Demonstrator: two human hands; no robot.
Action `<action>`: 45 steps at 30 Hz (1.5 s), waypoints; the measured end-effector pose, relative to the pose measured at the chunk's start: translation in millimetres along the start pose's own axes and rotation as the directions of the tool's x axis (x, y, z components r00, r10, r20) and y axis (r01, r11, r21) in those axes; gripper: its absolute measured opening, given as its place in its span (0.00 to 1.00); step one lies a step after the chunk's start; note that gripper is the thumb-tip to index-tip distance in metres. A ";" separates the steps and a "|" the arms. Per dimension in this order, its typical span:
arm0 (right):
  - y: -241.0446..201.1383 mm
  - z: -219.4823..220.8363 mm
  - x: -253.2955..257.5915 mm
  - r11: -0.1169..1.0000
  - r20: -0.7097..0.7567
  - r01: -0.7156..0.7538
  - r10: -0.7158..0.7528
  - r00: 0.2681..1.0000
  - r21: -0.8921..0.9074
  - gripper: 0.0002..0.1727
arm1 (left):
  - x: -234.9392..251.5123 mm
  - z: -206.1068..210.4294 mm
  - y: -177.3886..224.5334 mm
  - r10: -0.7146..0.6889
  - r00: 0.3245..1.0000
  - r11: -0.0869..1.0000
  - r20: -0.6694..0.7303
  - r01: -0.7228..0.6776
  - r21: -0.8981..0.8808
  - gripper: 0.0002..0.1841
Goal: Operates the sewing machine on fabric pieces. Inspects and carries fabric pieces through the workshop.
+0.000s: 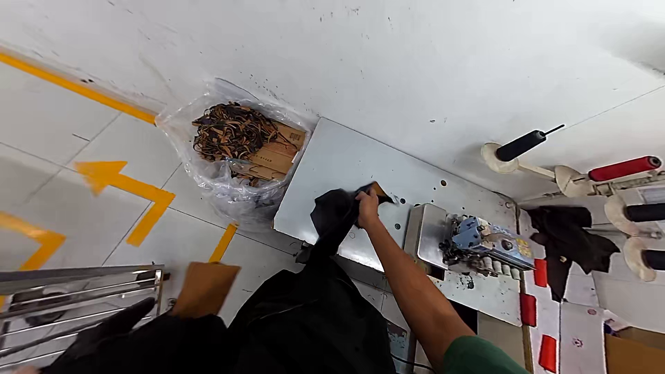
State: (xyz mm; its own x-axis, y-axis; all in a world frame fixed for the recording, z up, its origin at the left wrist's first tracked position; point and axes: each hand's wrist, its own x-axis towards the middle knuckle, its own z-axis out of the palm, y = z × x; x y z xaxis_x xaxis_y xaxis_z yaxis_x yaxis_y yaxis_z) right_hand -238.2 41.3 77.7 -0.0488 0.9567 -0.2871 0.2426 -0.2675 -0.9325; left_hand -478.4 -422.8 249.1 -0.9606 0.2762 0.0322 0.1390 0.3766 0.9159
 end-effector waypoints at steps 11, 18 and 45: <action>-166.6 90.3 -335.4 0.510 0.960 0.857 0.202 -0.196 0.068 0.24 | 21.2 0.3 -24.9 -0.391 0.827 0.502 0.404 0.560 -0.659 0.39; -140.9 102.4 -363.3 0.318 0.965 0.926 0.089 -0.246 0.206 0.23 | 4.3 -44.1 -20.5 0.013 0.927 0.463 0.374 0.326 -0.825 0.26; -219.4 424.3 -242.0 0.941 0.855 0.253 -0.316 0.412 0.227 0.03 | 276.5 4.1 12.9 0.048 0.997 0.992 0.062 -0.040 -0.122 0.07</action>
State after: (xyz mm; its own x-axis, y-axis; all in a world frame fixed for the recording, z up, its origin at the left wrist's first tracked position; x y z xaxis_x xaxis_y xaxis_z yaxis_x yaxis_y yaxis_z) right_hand -690.8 -180.4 258.8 -0.9249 0.3800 -0.0104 -0.0036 -0.0360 -0.9993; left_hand -741.3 -337.9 268.2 -0.9359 0.3484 0.0514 0.1472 0.2544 0.9558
